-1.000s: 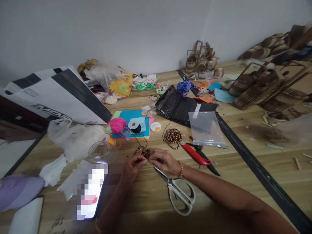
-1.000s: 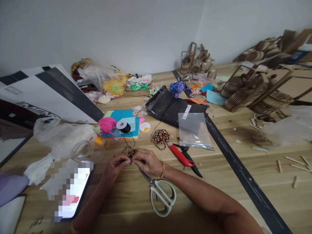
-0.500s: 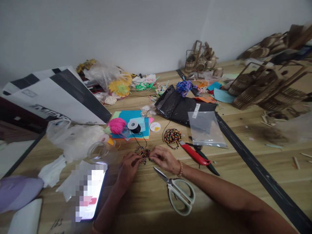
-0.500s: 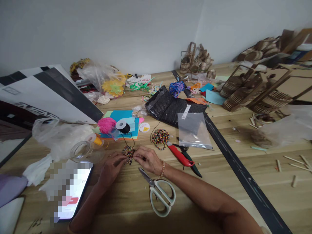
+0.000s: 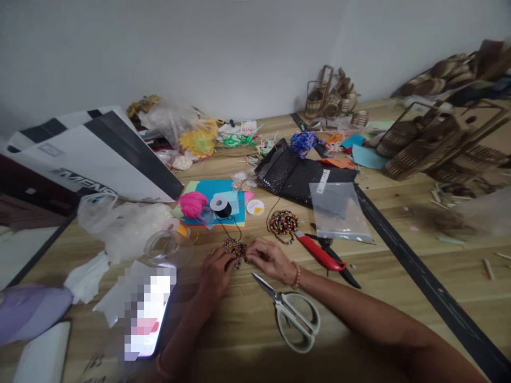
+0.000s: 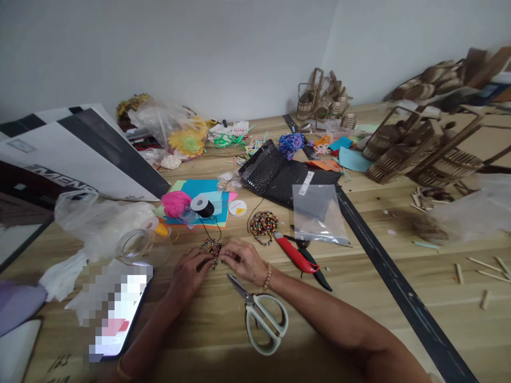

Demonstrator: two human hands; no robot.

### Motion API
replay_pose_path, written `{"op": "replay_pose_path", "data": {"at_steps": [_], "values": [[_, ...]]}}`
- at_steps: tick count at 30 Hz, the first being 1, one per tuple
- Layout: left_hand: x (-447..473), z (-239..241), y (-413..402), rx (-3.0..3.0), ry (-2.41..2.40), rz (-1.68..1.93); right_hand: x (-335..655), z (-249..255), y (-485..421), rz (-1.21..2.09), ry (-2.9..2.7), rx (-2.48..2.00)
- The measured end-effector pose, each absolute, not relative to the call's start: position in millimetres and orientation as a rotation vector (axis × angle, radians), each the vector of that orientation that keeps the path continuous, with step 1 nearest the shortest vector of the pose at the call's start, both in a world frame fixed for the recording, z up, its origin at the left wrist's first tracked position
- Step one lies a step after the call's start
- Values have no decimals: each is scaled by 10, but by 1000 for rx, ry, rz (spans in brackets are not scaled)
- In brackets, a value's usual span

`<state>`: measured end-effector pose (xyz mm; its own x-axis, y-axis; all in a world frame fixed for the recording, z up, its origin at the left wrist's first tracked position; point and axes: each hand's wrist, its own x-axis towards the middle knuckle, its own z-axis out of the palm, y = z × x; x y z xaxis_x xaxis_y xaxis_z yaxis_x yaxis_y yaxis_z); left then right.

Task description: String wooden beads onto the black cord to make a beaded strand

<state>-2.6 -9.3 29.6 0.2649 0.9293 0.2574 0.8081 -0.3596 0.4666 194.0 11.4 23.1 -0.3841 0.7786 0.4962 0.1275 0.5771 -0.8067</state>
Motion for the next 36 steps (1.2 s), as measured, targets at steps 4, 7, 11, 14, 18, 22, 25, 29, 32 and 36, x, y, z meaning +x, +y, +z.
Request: {"op": "replay_pose_path", "data": {"at_steps": [4,7,11,14,18,22,25,29,32,36], "values": [[-3,307,-93,2272,1627,697,1945,229,128,898,-1797,-785],[10,311,-97,2275,1660,657,1953,210,138,927,-1771,-814],[15,300,-107,2281,1674,660,1958,198,144,949,-1763,-825],[19,304,-110,2280,1668,692,1957,207,145,953,-1762,-834],[36,340,-108,2252,1686,657,1954,220,148,1015,-1704,-871],[54,368,-110,2222,1704,645,1958,213,171,1190,-1545,-880],[62,380,-113,2150,1672,783,1967,200,201,1293,-1431,-866],[67,415,-116,1755,1569,972,1972,215,199,1278,-1386,-870],[64,446,-119,1329,1465,979,1967,267,144,1171,-1503,-868],[69,464,-120,961,1299,1037,1951,332,54,891,-1759,-761]]}}
